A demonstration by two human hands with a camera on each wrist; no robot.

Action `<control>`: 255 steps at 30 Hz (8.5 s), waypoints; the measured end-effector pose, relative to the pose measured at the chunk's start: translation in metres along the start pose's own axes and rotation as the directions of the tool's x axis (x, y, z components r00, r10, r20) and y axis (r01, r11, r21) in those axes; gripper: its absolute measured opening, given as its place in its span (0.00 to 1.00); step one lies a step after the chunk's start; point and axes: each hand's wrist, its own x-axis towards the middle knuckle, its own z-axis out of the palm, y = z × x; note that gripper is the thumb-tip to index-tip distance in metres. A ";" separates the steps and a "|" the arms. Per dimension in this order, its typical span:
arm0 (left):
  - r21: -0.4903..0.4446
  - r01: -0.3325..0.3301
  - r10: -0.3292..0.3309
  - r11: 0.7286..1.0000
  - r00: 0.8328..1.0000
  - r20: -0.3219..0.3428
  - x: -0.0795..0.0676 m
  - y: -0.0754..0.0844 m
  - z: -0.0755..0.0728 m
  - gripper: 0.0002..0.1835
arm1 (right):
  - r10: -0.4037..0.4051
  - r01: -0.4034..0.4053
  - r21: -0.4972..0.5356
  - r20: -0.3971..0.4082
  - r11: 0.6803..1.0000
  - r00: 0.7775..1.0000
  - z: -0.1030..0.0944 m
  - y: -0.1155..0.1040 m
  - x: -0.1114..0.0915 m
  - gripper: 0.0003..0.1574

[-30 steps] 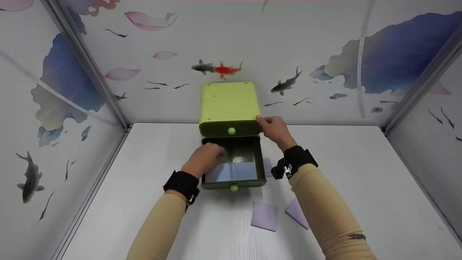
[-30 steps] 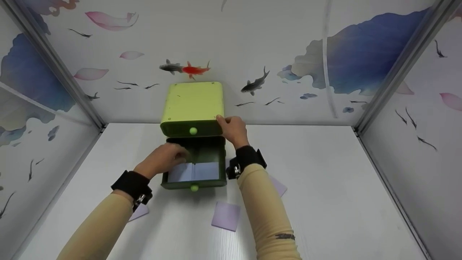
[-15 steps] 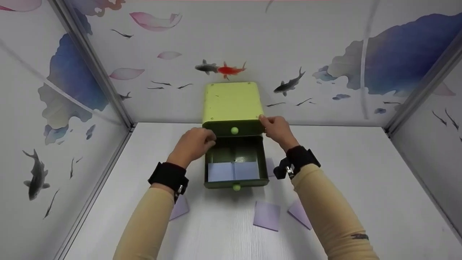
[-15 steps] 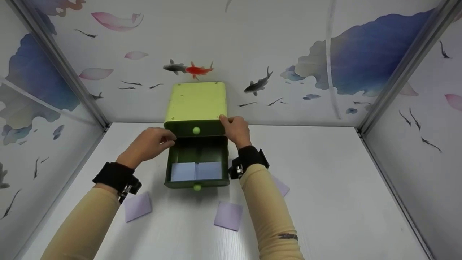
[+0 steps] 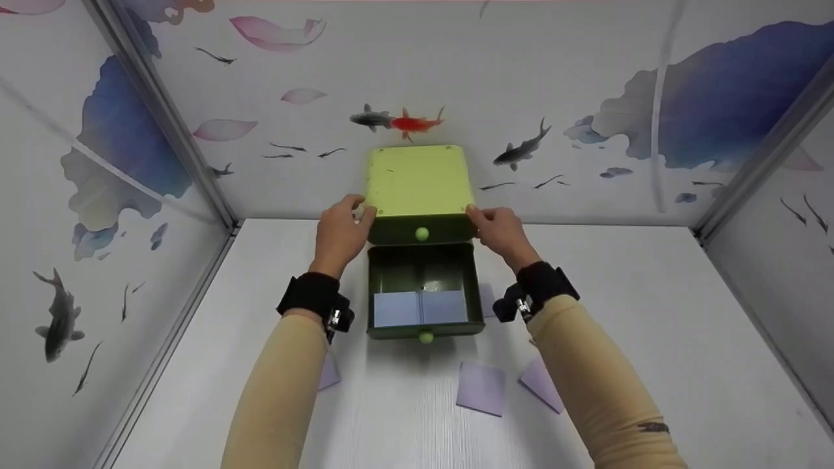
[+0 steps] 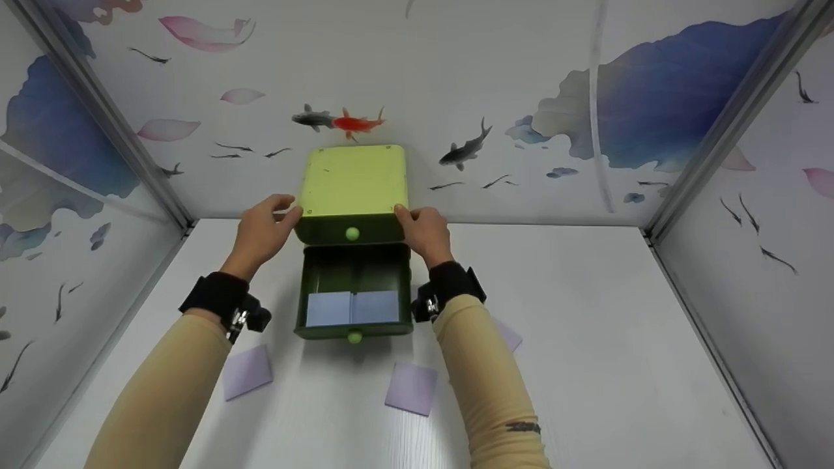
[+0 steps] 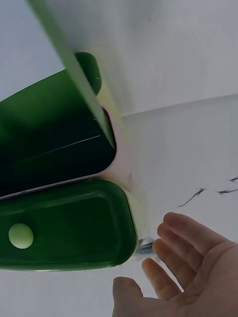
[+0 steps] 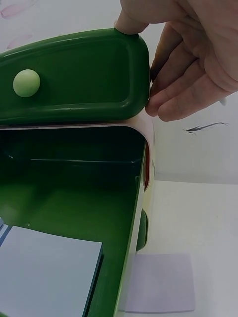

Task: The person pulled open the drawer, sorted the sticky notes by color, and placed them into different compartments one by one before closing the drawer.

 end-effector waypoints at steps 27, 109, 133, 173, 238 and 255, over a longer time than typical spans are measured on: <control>-0.256 0.168 -0.163 0.952 0.986 0.042 0.005 0.001 0.016 0.27 | 0.048 -0.048 -0.026 -0.011 0.998 0.999 -0.012 0.050 -0.018 0.32; -0.273 0.238 -0.214 0.932 0.970 0.114 0.004 -0.003 0.020 0.35 | -0.085 -0.004 0.375 0.221 0.927 0.972 0.131 0.077 -0.098 0.27; -0.272 0.221 -0.208 0.936 0.975 0.075 0.006 -0.007 0.023 0.34 | -0.005 -0.021 0.283 0.092 0.959 0.996 0.127 0.049 -0.031 0.23; -0.295 0.271 -0.227 0.916 0.958 0.176 -0.002 -0.016 0.029 0.41 | 0.060 -0.068 0.204 0.044 0.977 0.997 0.111 0.075 -0.015 0.20; -0.368 0.332 -0.275 0.869 0.940 0.200 -0.018 -0.045 0.067 0.28 | 0.169 -0.178 0.243 0.057 0.954 0.984 0.149 0.079 -0.004 0.26; -0.358 0.331 -0.284 0.873 0.942 0.177 -0.017 -0.044 0.068 0.27 | 0.152 -0.167 0.185 0.096 0.968 0.984 0.146 0.082 -0.020 0.27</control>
